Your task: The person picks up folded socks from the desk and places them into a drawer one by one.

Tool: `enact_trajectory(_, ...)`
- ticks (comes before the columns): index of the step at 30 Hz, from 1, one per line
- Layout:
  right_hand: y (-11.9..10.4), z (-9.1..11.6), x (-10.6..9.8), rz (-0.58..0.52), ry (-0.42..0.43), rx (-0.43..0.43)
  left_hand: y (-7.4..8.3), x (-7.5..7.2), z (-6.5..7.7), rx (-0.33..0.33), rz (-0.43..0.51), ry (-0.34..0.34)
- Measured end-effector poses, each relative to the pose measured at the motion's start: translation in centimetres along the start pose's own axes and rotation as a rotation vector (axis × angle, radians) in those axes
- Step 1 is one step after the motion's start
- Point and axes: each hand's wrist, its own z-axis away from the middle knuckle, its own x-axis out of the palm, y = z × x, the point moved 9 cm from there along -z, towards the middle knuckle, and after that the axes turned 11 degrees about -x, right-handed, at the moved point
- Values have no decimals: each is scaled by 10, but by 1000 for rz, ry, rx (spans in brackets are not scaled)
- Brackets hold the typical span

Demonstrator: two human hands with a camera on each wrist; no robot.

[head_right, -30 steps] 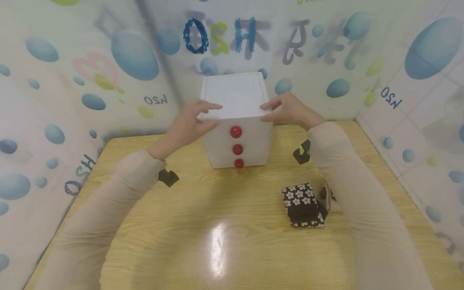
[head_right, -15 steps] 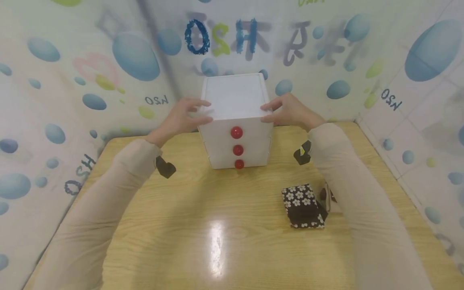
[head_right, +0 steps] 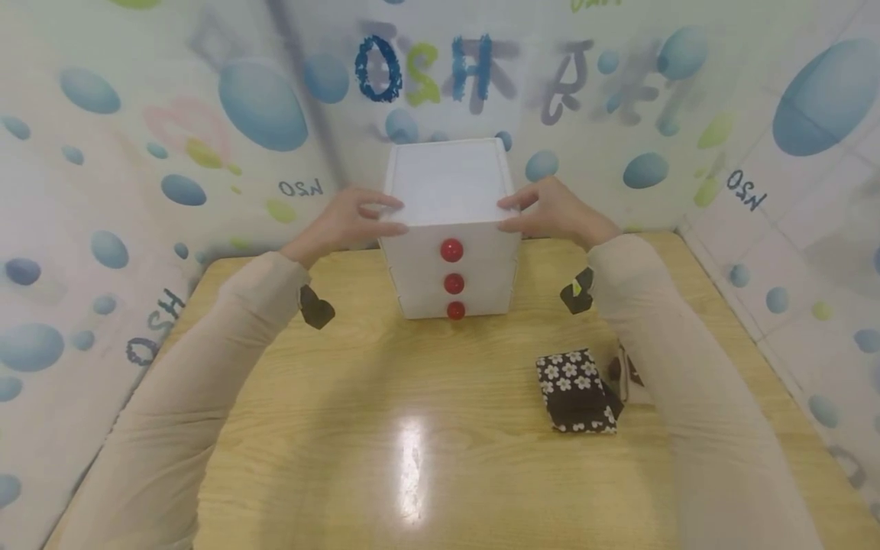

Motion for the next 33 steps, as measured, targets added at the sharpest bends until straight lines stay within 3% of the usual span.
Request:
enact_trajectory(7,-1,0,1,-8,-12,0,-8,-1,-1,-58,6,-43)
enact_trajectory(21,3,4,4,-20,-27,-31,-10,1,-4,-72,7,-61)
enact_trajectory(27,-10,9,8,125,-50,-110,-11,0,-3,-96,39,-66)
enact_trajectory(33,-26,18,7,256,-10,-203,-11,0,-2,-117,39,-77)
